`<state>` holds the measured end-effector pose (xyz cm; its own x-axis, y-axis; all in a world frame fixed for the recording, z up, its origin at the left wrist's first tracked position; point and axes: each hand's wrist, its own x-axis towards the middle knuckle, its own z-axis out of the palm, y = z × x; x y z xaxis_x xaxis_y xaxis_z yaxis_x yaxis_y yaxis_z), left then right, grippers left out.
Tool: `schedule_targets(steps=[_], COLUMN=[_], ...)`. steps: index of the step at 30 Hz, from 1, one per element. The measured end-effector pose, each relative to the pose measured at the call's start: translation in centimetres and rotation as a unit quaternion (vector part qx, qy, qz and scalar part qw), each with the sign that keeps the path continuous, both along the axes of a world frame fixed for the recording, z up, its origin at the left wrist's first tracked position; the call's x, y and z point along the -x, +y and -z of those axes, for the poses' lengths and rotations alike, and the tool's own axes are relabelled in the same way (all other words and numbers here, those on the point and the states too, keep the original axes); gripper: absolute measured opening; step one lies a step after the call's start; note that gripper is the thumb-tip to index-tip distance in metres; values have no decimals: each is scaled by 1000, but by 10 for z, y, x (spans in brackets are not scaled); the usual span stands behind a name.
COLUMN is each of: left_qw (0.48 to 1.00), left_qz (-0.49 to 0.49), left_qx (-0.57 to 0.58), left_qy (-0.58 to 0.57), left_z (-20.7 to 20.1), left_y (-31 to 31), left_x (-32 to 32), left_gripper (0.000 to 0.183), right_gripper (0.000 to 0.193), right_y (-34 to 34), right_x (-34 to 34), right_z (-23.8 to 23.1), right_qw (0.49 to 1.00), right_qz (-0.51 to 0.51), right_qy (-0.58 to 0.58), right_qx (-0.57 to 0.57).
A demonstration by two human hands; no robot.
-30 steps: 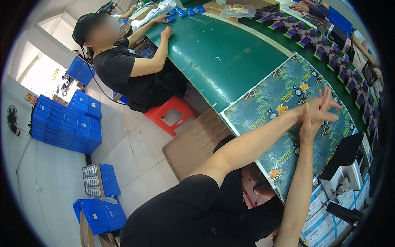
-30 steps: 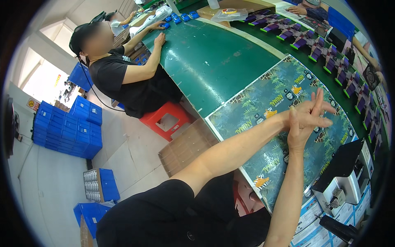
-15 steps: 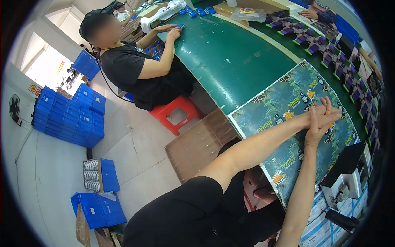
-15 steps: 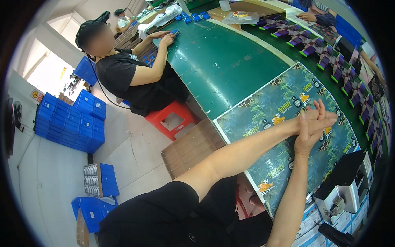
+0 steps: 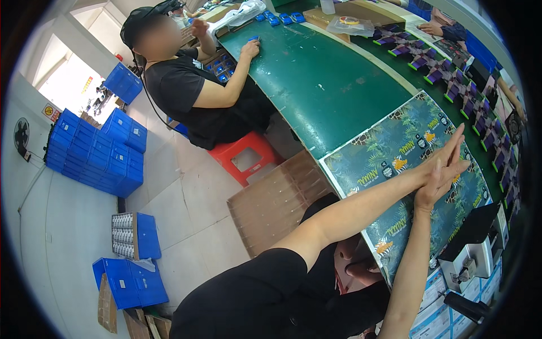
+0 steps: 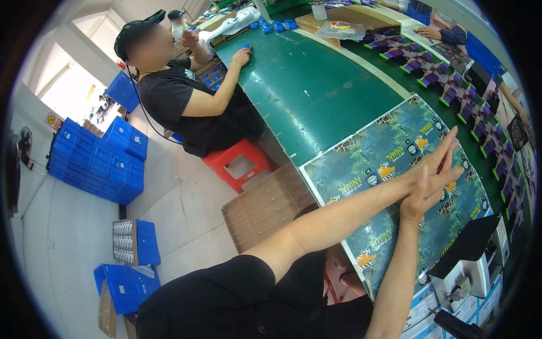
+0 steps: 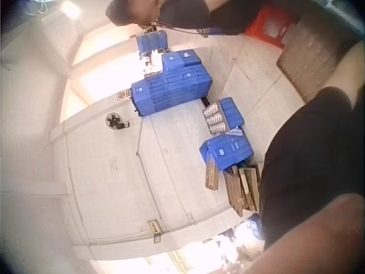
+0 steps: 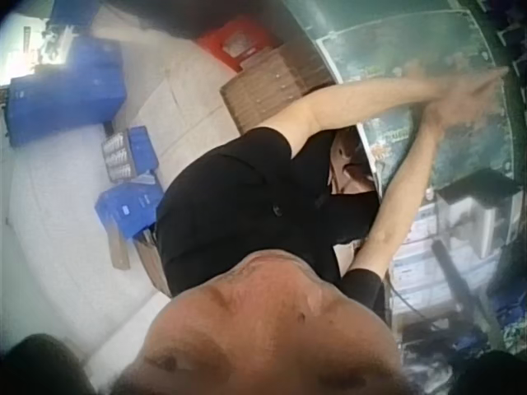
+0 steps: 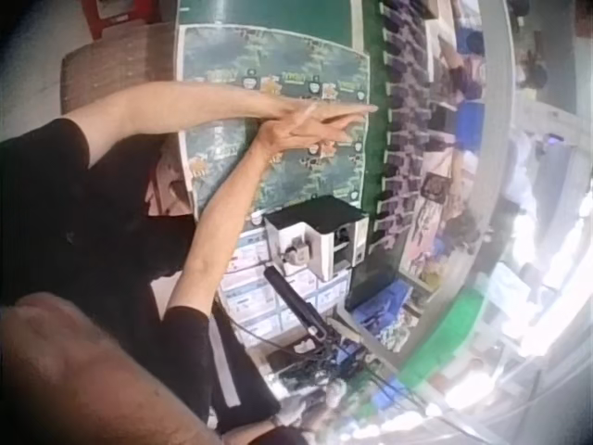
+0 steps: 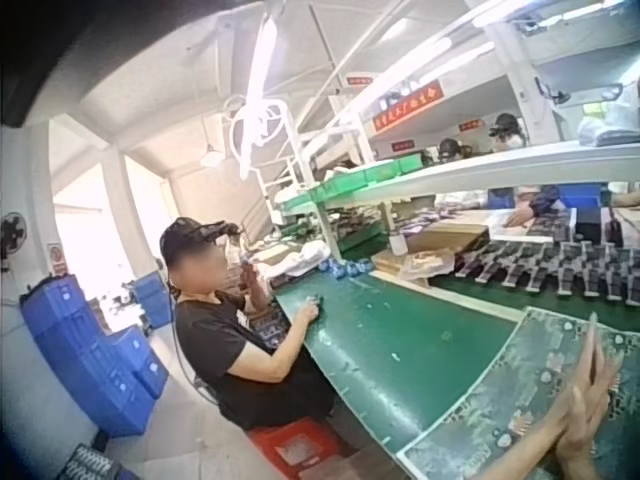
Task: The recorder uses a powered screwdriver to assemble components of plastic toy cars at a factory workstation.
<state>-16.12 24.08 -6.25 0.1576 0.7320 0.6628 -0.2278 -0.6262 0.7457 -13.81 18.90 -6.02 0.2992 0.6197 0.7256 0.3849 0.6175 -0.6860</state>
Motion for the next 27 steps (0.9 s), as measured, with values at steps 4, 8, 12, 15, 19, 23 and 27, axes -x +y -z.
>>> schedule_targets(steps=[4, 8, 12, 15, 19, 23, 27], left_qw=[980, 939, 830, 814, 793, 760, 760], left_qz=[-179, 29, 137, 183, 249, 330, 329], left_qx=[-89, 293, 454, 453, 459, 436, 449], left_qy=[-3, -179, -294, -313, -312, -352, -335], left_z=[-30, 5, 17, 15, 15, 9, 7], left_y=[4, 41, 50, 47, 49, 48, 45], left_x=[33, 40, 51, 49, 55, 62, 57], left_gripper=[64, 47, 49, 54, 64, 72, 74], right_gripper=[62, 50, 43, 42, 49, 54, 53], right_y=[5, 21, 18, 17, 12, 5, 9], right_x=[-17, -23, -44, -42, -54, -67, -81], right_z=[14, 24, 25, 20, 8, -8, 4], right_qw=[992, 964, 900, 880, 804, 704, 702], right_qz=[116, 29, 0, -11, -260, -470, -432], right_qy=[-43, 243, 393, 435, 511, 524, 559], right_qx=[11, 107, 190, 190, 160, 96, 84])
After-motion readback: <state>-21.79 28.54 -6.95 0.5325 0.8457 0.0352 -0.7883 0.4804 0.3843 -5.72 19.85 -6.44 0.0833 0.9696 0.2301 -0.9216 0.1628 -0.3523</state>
